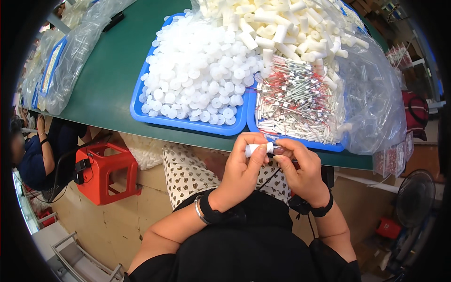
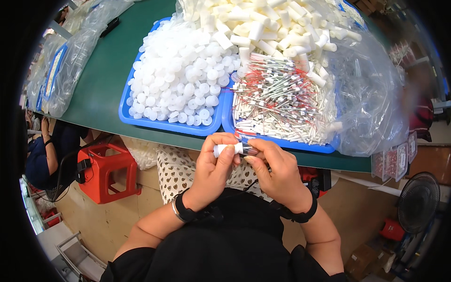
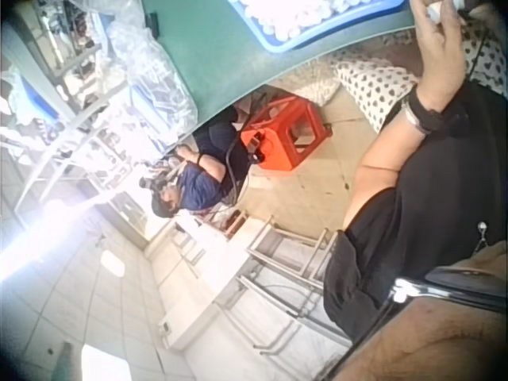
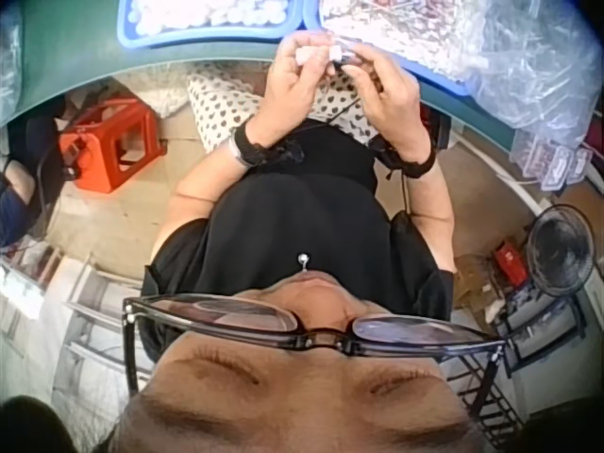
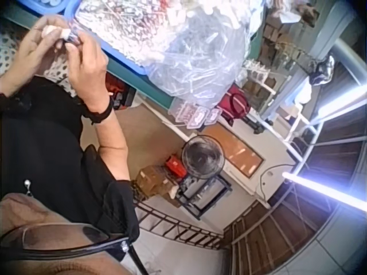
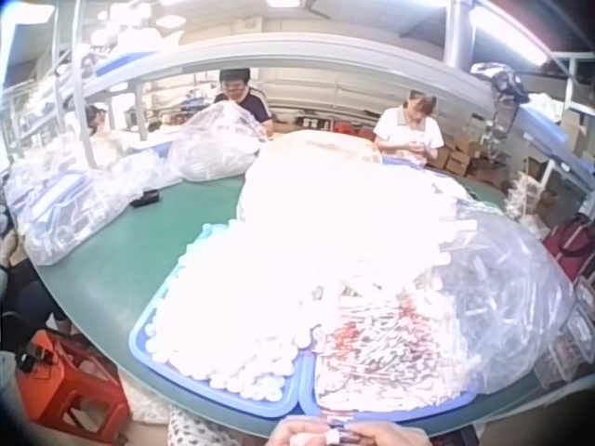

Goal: The person sits at a table and repeatedly picks up small white plastic caps and metal pins from blue trays. They insert the pins into the caps by hand and place the assembled units into a clear plastic bag. The process is continuous and repetitive throughout the clip.

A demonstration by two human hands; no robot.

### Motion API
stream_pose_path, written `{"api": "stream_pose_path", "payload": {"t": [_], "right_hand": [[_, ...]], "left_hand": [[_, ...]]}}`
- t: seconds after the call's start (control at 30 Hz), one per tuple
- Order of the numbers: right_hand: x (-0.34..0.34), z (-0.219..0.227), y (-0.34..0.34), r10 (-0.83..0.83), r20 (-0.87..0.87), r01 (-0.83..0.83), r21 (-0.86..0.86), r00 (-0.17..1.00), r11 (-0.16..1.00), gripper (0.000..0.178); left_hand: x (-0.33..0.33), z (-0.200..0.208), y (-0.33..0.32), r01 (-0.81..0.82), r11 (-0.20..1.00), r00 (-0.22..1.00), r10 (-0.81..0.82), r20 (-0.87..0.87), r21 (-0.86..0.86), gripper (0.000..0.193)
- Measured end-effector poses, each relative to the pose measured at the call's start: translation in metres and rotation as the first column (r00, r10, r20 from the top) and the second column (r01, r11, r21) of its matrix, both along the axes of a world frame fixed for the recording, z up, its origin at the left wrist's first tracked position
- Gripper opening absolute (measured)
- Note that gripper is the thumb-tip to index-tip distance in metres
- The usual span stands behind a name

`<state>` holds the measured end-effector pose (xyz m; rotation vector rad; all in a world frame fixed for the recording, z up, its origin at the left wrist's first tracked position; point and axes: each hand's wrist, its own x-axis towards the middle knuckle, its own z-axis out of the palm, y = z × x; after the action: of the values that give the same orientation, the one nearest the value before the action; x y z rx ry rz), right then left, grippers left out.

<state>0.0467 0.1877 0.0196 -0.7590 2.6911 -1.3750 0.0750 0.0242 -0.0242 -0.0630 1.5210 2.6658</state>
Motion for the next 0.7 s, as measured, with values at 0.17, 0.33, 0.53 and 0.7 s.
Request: {"api": "stream_pose_path", "payload": {"t": [0.17, 0.33, 0.53, 0.7], "right_hand": [[-0.009, 0.005, 0.002, 0.221, -0.099, -0.217, 0.051, 0.97, 0.975, 0.029], [-0.004, -0.004, -0.003, 0.309, -0.093, -0.311, -0.013, 0.947, 0.95, 0.031], [0.002, -0.014, -0.019, 0.159, -0.103, -0.159, 0.01, 0.982, 0.987, 0.029], [0.0, -0.015, -0.024, 0.095, -0.211, -0.09, 0.031, 0.973, 0.995, 0.027]], "left_hand": [[0.001, 0.003, -0.006, 0.078, 0.961, 0.977, -0.126, -0.171, -0.264, 0.031], [0.004, 0.002, -0.005, 0.259, 0.962, 0.944, -0.271, -0.189, -0.089, 0.045], [-0.001, 0.004, -0.012, 0.316, 0.928, 0.947, -0.321, -0.011, 0.198, 0.051], [-0.006, 0.01, -0.016, 0.249, 0.837, 0.936, -0.336, 0.1, 0.487, 0.056]]}}
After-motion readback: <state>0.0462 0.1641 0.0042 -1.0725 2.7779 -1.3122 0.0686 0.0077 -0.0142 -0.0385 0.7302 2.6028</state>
